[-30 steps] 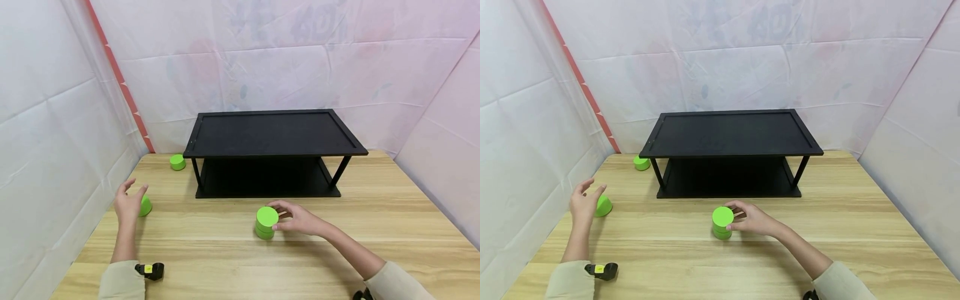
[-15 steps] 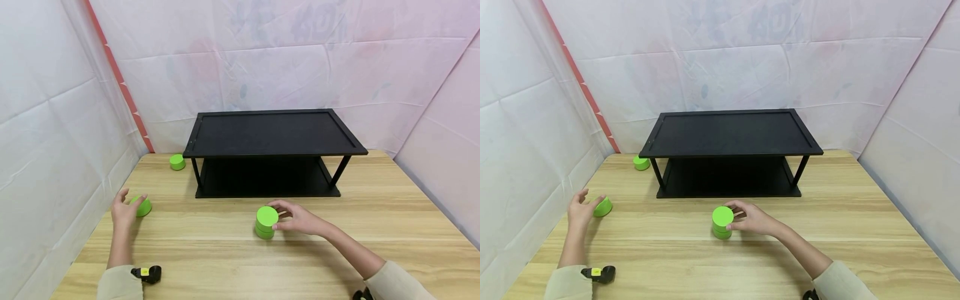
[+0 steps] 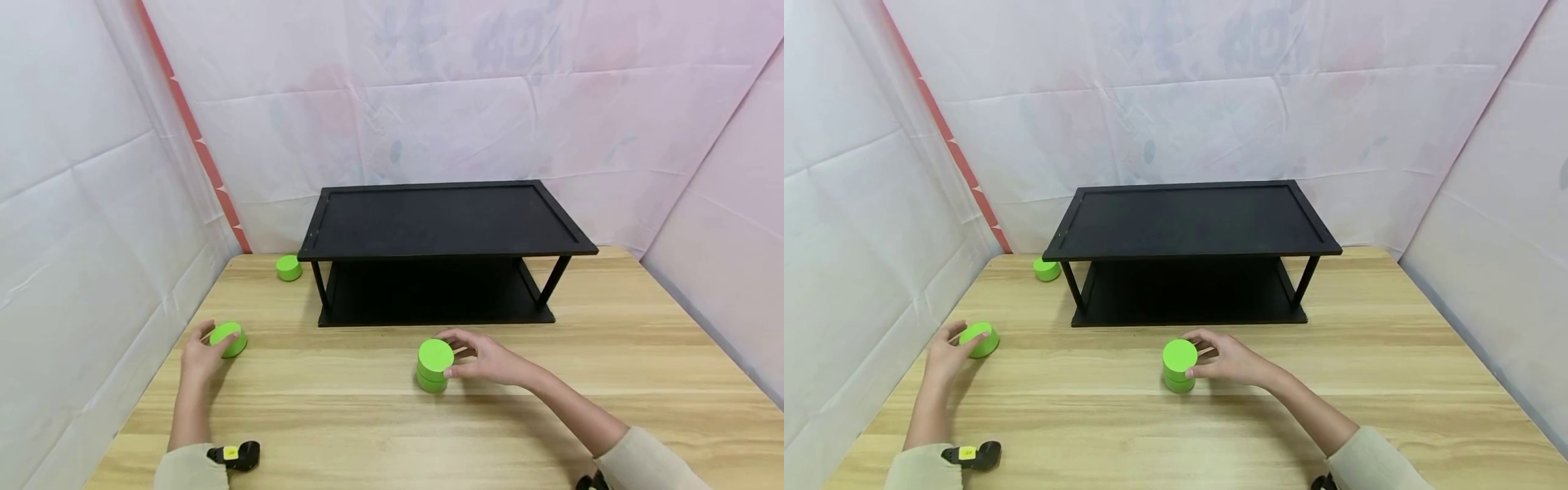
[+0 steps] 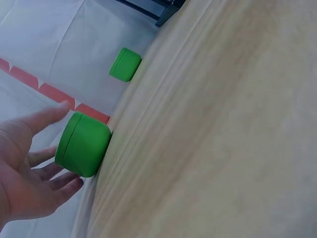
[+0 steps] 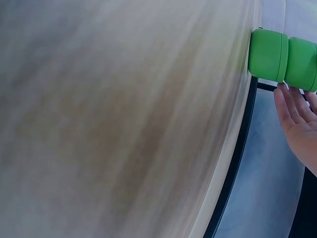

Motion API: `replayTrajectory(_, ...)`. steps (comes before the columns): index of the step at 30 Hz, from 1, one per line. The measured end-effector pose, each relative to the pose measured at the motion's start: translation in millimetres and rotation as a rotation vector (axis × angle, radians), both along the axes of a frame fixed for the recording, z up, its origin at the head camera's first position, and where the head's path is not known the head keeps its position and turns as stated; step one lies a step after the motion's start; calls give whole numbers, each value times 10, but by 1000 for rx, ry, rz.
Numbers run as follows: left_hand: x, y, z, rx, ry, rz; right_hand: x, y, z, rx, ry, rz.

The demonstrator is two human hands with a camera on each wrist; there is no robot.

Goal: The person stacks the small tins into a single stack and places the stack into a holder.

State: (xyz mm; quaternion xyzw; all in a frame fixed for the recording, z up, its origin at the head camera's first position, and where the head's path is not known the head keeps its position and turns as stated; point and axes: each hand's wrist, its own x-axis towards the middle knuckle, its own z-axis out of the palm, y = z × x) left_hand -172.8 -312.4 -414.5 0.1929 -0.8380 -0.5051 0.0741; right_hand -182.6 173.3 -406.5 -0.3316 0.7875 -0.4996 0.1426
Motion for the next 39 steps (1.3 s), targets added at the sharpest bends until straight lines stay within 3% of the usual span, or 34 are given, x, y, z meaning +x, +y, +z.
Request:
replayTrajectory(5,23,14,-9,-22,-33,-52,6,4,-14,0,7,-1)
replayTrajectory(17,34,-18,-108,69,7,-17,-6,3,-22,-6,8,6)
replayTrajectory(39,70,8,-94,7,12,3,8,0,5,-4,-3,3)
